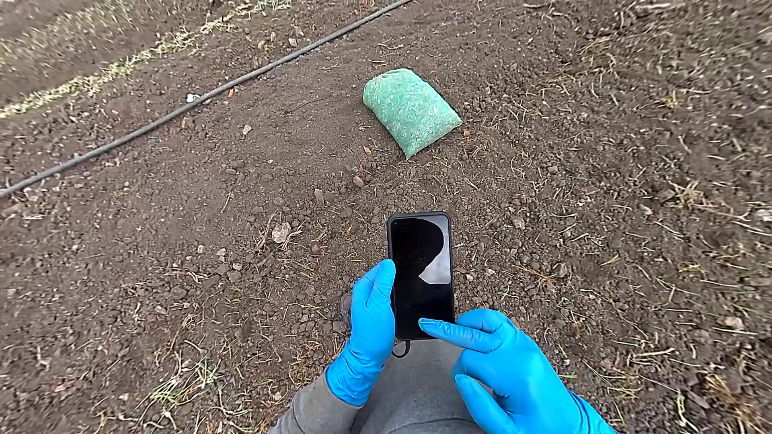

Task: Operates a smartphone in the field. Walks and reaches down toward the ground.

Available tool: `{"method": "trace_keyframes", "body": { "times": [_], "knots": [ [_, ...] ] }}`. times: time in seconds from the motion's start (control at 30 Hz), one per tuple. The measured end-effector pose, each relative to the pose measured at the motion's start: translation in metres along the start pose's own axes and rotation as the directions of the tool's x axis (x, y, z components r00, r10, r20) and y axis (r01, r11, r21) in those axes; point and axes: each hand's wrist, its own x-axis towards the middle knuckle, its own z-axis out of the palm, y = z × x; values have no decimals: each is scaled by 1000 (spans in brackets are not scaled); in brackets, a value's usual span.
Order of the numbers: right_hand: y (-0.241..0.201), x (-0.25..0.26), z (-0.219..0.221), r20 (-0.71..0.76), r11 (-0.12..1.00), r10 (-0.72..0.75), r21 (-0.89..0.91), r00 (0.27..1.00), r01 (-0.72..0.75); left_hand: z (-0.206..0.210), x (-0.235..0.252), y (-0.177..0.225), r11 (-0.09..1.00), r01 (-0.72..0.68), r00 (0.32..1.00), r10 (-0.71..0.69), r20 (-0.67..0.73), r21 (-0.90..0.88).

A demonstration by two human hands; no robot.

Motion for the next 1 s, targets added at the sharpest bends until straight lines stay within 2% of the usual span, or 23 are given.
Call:
{"method": "trace_keyframes", "body": {
  "times": [0.3, 0.6, 1.0],
  "knots": [
    [-5, 4, -2, 10, 999, -2, 36, 1000, 1, 0, 3, 5, 1000, -19, 999, 20, 31, -17],
    [-7, 4, 3, 22, 996, 34, 76, 999, -35, -2, 5, 4, 999, -15, 1000, 15, -3, -39],
    [-2, 6, -1, -1, 998, 42, 47, 999, -42, -2, 3, 2, 998, -8, 1000, 8, -1, -61]
  ]
}}
